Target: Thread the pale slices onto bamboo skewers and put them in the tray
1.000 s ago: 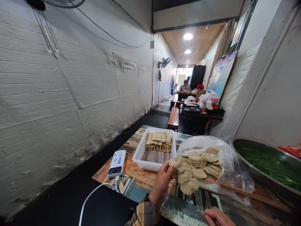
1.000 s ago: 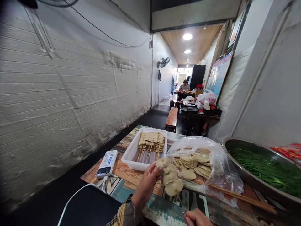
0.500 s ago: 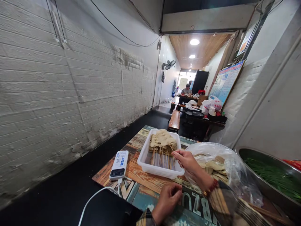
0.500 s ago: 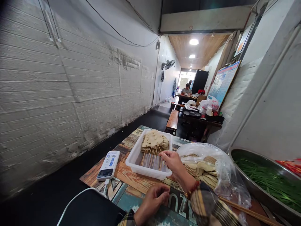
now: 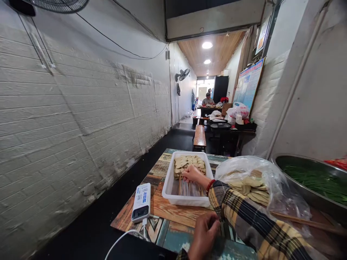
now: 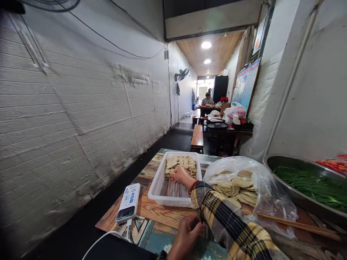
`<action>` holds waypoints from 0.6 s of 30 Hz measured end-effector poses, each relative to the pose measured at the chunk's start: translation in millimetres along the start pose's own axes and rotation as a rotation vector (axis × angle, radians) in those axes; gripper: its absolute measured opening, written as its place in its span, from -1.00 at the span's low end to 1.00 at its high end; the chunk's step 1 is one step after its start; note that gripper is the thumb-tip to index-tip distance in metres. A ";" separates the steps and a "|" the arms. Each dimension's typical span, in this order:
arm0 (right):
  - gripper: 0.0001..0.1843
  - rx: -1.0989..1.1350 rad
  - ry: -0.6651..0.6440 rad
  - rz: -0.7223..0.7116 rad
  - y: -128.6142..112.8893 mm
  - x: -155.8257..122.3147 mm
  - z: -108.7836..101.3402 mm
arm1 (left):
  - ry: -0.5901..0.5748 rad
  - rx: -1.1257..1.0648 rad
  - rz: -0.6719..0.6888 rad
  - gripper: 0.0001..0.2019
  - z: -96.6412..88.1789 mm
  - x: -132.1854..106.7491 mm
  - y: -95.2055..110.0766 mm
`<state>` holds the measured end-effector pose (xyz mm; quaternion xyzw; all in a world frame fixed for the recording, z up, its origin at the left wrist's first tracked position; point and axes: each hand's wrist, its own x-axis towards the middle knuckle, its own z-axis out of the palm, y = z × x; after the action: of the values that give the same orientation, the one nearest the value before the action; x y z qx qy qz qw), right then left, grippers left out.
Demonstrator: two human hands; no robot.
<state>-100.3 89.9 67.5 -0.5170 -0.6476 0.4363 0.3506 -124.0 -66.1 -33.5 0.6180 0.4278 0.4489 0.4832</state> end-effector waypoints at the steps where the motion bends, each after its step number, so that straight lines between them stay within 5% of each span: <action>1: -0.79 -0.072 -0.022 0.000 1.0 -0.6 -4.3 | 0.008 0.009 0.006 -0.80 -0.1 -0.2 0.3; 4: -0.66 -0.251 -0.033 -0.040 2.4 -3.9 -24.6 | 0.012 0.028 0.015 -0.82 -0.4 -0.8 1.3; 10: -0.71 -0.508 0.000 -0.219 -1.5 -30.3 -57.7 | 0.007 0.015 -0.001 -0.79 -0.3 -0.6 0.7; 14: -0.37 -0.765 -0.070 -0.443 2.5 -46.0 -43.4 | 0.004 0.007 0.013 -0.77 -0.9 0.1 1.5; 18: -0.44 -0.946 -0.159 -0.556 12.6 -41.3 -16.5 | -0.028 -0.005 0.029 -0.75 -1.8 1.4 7.9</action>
<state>-71.7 53.9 61.9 -0.3929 -0.9096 0.0263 0.1321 -124.7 -65.7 -25.3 0.6292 0.4107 0.4483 0.4842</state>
